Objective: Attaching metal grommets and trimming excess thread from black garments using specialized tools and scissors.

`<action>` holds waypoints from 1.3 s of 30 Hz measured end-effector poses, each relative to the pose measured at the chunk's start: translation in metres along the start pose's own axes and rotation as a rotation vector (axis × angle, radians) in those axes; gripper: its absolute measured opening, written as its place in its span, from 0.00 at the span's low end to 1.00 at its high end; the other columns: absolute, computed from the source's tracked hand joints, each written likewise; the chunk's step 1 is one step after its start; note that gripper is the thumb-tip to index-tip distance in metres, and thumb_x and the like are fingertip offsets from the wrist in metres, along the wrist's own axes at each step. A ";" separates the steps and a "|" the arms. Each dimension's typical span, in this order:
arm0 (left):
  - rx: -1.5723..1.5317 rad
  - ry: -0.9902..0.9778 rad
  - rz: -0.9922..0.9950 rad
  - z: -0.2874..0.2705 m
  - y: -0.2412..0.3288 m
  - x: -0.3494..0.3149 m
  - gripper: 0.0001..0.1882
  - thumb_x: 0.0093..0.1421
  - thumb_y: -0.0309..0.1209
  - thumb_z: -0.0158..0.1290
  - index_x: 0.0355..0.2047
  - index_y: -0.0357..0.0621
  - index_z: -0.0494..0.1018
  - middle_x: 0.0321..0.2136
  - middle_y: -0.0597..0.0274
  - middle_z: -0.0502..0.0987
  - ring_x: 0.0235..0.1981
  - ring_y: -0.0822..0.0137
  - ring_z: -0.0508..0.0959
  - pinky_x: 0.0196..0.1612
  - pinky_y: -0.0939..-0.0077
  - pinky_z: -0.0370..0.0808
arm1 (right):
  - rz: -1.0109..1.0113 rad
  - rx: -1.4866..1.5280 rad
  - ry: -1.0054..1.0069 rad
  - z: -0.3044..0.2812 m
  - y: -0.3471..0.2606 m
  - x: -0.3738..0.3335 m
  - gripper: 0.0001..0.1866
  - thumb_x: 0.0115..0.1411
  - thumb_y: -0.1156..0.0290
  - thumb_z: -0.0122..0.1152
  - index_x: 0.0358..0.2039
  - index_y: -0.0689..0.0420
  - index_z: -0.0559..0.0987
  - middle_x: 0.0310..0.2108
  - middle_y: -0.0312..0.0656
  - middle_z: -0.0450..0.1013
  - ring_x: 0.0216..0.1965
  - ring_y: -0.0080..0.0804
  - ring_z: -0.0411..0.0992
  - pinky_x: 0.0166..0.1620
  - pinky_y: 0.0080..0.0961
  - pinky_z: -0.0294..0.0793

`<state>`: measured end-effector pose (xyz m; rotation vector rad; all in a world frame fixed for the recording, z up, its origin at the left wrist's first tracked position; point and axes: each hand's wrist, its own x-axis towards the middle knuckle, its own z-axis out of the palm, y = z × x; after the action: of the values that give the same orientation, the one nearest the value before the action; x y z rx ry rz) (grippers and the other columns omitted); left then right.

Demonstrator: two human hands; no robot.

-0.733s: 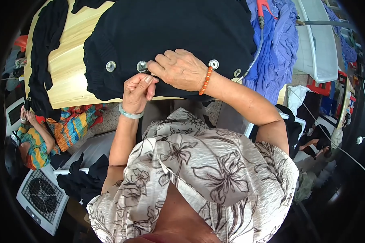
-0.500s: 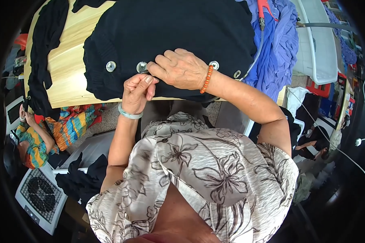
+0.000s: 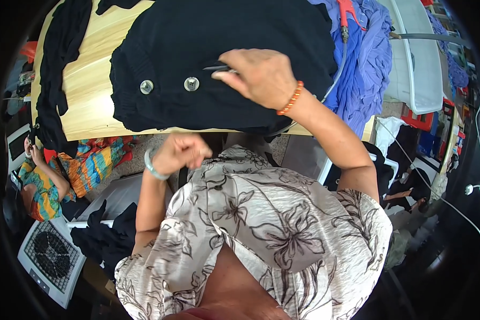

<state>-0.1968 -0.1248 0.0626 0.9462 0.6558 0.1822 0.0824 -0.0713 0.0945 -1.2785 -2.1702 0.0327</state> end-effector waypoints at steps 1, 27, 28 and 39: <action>0.189 -0.024 -0.166 -0.003 -0.002 -0.011 0.10 0.64 0.32 0.55 0.30 0.40 0.79 0.19 0.63 0.78 0.18 0.74 0.76 0.22 0.78 0.71 | 0.138 0.006 -0.045 -0.012 0.001 -0.003 0.16 0.54 0.54 0.69 0.35 0.52 0.78 0.20 0.35 0.74 0.21 0.33 0.76 0.25 0.27 0.72; 1.294 0.864 1.000 0.011 0.035 0.067 0.08 0.49 0.17 0.64 0.30 0.40 0.80 0.28 0.60 0.74 0.27 0.64 0.72 0.30 0.72 0.69 | 0.604 0.028 0.009 -0.044 -0.024 -0.116 0.14 0.55 0.80 0.57 0.42 0.56 0.77 0.33 0.41 0.80 0.31 0.43 0.79 0.31 0.32 0.76; 1.223 0.843 0.987 0.018 0.038 0.068 0.08 0.50 0.18 0.65 0.29 0.39 0.78 0.28 0.59 0.74 0.28 0.64 0.73 0.30 0.72 0.69 | 0.594 0.037 0.027 -0.044 -0.024 -0.118 0.14 0.54 0.80 0.57 0.43 0.56 0.77 0.33 0.41 0.80 0.31 0.42 0.79 0.31 0.32 0.76; 1.469 0.930 0.630 0.047 0.060 0.121 0.18 0.50 0.40 0.67 0.35 0.42 0.78 0.34 0.58 0.72 0.37 0.55 0.73 0.39 0.60 0.69 | 0.656 0.102 0.050 -0.037 -0.030 -0.130 0.15 0.52 0.81 0.56 0.42 0.58 0.77 0.32 0.40 0.80 0.32 0.41 0.79 0.33 0.31 0.77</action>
<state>-0.0648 -0.0720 0.0764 2.5495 1.3669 0.7875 0.1224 -0.2015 0.0705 -1.8459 -1.5994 0.3654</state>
